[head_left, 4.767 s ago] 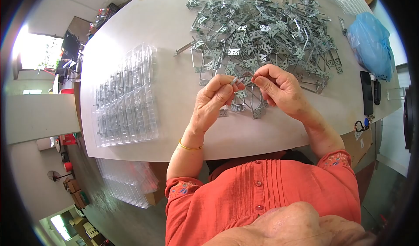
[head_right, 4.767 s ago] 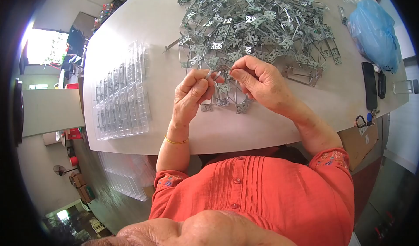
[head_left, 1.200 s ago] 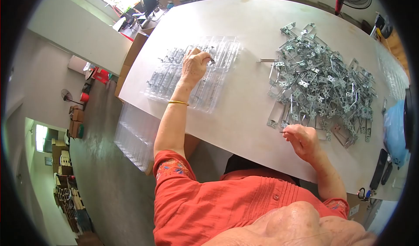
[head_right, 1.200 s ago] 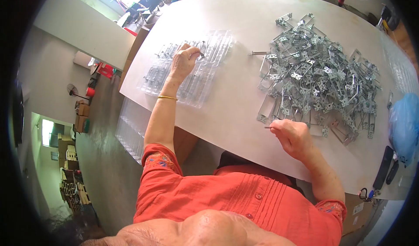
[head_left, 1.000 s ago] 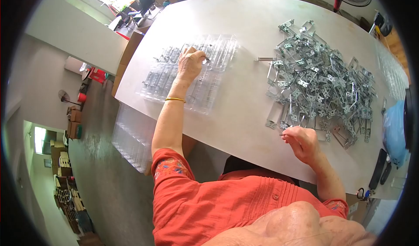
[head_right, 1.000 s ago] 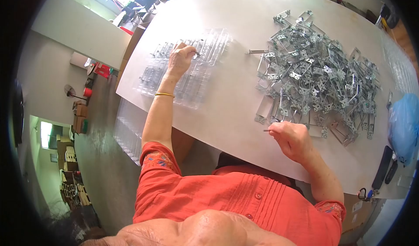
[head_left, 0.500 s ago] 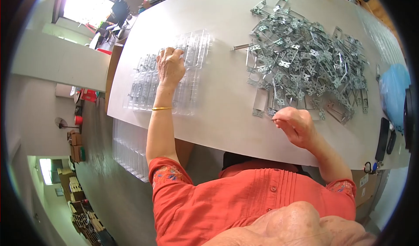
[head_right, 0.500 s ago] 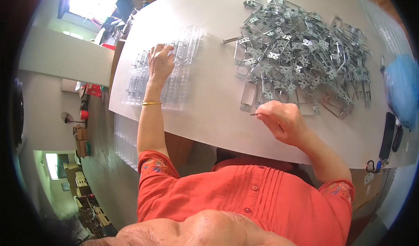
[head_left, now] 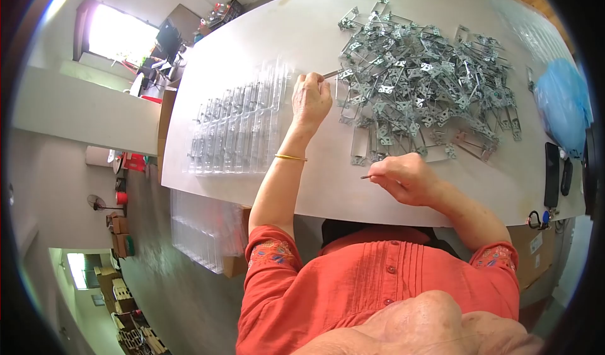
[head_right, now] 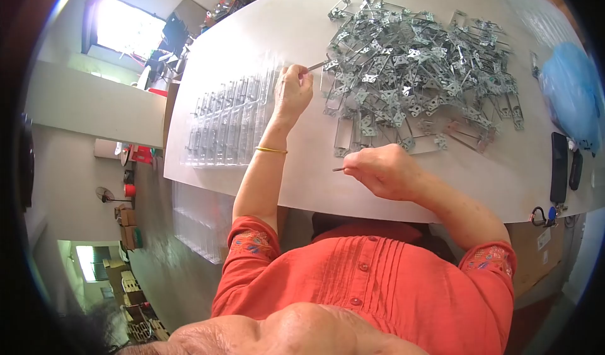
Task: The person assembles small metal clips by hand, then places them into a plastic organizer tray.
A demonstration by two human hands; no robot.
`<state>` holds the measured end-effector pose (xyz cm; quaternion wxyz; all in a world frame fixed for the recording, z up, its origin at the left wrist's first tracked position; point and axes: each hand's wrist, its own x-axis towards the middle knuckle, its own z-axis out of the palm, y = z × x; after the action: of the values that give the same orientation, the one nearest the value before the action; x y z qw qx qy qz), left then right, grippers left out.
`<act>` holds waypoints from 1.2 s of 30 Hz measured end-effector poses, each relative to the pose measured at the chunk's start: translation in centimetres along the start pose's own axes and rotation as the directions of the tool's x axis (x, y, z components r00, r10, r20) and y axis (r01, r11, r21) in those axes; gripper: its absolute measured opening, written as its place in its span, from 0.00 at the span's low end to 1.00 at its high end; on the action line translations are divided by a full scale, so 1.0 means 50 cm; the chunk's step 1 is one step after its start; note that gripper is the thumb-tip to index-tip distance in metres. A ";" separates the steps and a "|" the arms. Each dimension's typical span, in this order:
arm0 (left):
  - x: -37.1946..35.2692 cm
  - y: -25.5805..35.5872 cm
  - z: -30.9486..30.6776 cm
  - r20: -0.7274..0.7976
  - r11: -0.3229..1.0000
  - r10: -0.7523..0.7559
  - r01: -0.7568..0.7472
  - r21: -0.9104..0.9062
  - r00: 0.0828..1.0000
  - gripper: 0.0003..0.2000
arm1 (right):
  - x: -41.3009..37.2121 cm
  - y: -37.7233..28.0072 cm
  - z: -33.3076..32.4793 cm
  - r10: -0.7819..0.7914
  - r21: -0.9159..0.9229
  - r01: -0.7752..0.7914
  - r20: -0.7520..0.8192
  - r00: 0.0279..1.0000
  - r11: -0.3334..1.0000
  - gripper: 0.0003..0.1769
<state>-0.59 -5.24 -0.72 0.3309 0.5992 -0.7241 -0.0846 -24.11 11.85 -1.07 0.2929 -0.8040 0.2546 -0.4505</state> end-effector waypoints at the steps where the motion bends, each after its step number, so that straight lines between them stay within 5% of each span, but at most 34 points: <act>1: 0.007 0.006 0.003 -0.035 0.997 0.021 -0.019 0.070 0.999 0.13 | 0.000 -0.002 -0.002 0.009 -0.002 -0.009 0.013 1.000 1.000 0.07; 4: 0.011 0.043 0.009 0.167 0.989 -0.147 0.144 0.033 0.975 0.18 | -0.003 -0.005 -0.003 0.015 0.015 -0.016 0.021 1.000 1.000 0.07; 7: 0.023 0.037 0.038 0.273 0.989 -0.149 0.148 0.025 0.951 0.22 | -0.003 -0.007 0.003 0.011 0.031 -0.011 -0.010 1.000 0.999 0.06; 14: 0.041 0.025 0.051 0.321 0.968 -0.238 0.252 -0.002 0.917 0.19 | -0.004 -0.008 -0.001 0.004 0.019 -0.004 0.002 1.000 1.000 0.06; 22: 0.024 0.044 0.028 0.227 0.896 -0.220 0.288 -0.339 0.949 0.15 | -0.004 -0.006 0.001 0.028 0.053 -0.027 -0.020 0.999 0.998 0.07; 36: -0.021 0.015 -0.007 0.345 0.596 -0.305 0.460 -0.658 0.888 0.12 | -0.006 0.007 0.006 0.065 0.088 -0.063 -0.016 0.998 0.994 0.07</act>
<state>-0.96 -3.96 -0.46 0.4408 0.5491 -0.5128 -0.4911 -24.03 11.88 -1.62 0.3394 -0.7776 0.2631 -0.4592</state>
